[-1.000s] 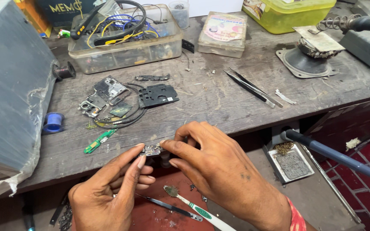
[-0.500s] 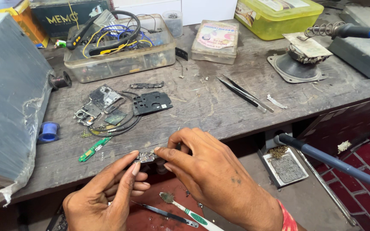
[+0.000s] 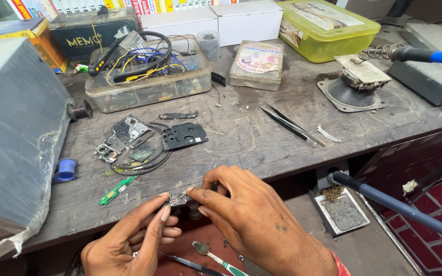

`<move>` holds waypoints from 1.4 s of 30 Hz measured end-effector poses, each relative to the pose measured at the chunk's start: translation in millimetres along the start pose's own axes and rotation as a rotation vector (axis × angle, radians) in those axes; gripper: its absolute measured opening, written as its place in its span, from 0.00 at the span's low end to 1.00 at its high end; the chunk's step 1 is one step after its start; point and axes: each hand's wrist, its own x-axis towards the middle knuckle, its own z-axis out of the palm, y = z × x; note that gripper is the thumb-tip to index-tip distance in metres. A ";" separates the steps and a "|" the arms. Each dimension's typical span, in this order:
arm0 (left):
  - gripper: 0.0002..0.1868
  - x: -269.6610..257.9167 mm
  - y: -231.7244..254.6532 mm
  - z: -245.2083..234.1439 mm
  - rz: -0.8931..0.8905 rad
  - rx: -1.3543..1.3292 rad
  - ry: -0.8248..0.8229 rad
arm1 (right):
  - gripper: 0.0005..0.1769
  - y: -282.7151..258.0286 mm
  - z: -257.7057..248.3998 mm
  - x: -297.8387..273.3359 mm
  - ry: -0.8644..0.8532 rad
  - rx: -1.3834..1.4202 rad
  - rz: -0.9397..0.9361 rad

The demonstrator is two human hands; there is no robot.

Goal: The person cleans a small circuit board with a toothbrush, then uses a metal file to smooth its edges. Finally, they apply a paste from a syringe onto the board's surface.

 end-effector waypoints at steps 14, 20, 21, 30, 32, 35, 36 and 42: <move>0.22 0.0 0.9 1.4 -0.087 0.000 0.019 | 0.20 0.2 0.9 -0.9 -0.013 0.016 0.027; 0.20 1.8 -4.6 1.4 -0.072 -0.005 0.006 | 0.21 2.1 -0.5 -0.4 -0.007 -0.008 -0.009; 0.20 1.5 -5.0 1.4 -0.077 -0.002 0.001 | 0.21 2.2 -0.3 -0.7 -0.009 -0.008 -0.007; 0.24 2.8 9.2 1.9 -0.115 0.025 0.005 | 0.20 -0.3 0.0 1.5 -0.023 0.007 0.038; 0.22 1.4 14.2 2.5 -0.138 0.021 0.023 | 0.23 -1.3 -3.1 0.8 -0.021 0.001 0.018; 0.20 2.2 22.1 3.4 -0.193 0.033 0.042 | 0.23 -3.3 -12.7 -2.1 0.013 -0.013 0.041; 0.19 2.6 24.3 3.4 -0.216 0.039 0.048 | 0.23 -3.8 -16.6 -3.6 0.030 -0.019 0.058; 0.19 0.9 31.3 3.3 -0.187 0.035 0.051 | 0.11 3.3 -30.8 -20.3 0.012 -0.044 0.179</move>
